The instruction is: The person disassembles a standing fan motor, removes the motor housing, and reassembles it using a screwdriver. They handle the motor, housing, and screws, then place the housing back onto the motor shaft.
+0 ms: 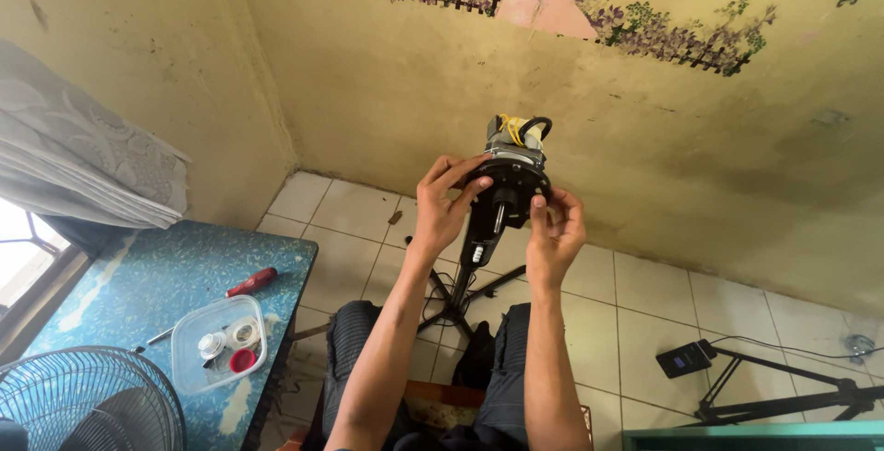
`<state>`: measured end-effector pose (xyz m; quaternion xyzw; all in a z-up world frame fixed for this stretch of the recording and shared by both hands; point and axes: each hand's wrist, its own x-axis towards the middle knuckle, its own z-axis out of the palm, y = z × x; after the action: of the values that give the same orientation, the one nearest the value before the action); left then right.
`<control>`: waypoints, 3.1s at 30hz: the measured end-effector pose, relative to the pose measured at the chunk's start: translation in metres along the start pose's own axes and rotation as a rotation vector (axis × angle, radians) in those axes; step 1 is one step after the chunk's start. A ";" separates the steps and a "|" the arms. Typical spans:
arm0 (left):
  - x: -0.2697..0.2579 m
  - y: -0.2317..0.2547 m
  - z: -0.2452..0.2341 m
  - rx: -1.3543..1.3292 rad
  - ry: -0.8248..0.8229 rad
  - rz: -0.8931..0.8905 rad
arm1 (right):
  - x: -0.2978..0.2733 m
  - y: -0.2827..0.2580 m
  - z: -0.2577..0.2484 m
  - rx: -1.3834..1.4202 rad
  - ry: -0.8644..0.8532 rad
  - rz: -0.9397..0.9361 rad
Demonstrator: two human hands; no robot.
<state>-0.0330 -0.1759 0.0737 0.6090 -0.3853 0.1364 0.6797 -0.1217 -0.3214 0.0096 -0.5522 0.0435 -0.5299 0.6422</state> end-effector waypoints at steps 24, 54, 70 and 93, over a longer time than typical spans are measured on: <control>0.017 -0.011 0.013 -0.071 -0.065 -0.010 | 0.016 -0.012 0.033 -0.042 -0.145 -0.053; 0.043 -0.028 0.037 -0.041 0.127 -0.251 | 0.061 -0.004 0.023 -0.089 -0.115 0.141; 0.040 -0.029 0.034 -0.074 0.094 -0.238 | 0.052 0.000 0.030 -0.217 -0.053 0.050; -0.022 -0.010 -0.094 0.070 0.174 -0.176 | -0.030 -0.061 0.058 -0.109 0.020 -0.438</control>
<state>-0.0078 -0.0843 0.0552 0.6495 -0.2652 0.1420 0.6983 -0.1363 -0.2510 0.0620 -0.5768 -0.0426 -0.6592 0.4805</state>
